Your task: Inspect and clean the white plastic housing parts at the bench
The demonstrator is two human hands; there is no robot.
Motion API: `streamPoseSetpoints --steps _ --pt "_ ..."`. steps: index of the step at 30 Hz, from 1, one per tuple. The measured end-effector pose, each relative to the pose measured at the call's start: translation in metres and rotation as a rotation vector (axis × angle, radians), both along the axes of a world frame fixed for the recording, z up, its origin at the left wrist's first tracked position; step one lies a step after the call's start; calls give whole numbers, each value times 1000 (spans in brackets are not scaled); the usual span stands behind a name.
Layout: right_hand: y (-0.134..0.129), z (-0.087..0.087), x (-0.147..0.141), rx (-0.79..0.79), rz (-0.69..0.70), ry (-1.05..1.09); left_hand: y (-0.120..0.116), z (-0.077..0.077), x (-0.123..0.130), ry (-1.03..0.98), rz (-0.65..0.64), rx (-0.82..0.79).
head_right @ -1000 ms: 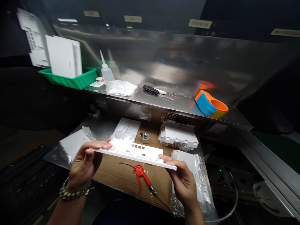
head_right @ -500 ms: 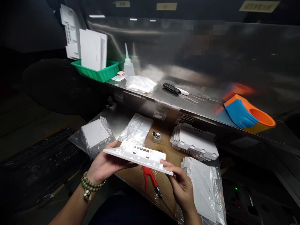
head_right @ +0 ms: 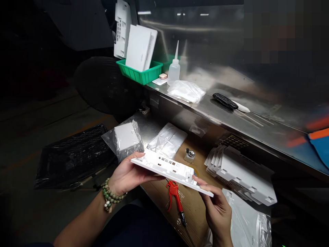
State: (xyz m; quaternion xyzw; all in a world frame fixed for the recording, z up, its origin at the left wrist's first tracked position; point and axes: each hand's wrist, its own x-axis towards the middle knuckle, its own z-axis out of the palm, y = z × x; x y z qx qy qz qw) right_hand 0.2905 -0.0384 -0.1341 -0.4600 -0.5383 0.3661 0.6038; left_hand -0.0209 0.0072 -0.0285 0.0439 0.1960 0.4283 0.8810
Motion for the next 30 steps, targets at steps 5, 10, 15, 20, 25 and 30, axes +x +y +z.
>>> streamPoseSetpoints --steps 5,10,15,20,25,30 --pt "43 -29 12 -359 -37 -515 7 -7 -15 52 220 -153" --pt "78 -89 -6 -772 -166 -848 17 -9 -25 85 438 -154" --pt "90 -105 -29 -892 -203 -950 22 -1 -30 35 506 -188" --pt "90 -70 -34 -715 -180 -825 24 1 -30 -35 523 -200" --pt "37 5 -103 -212 -79 -436 26 3 -21 -50 484 -145" --pt "7 64 -179 167 -27 -331 26 15 -7 -20 432 -173"
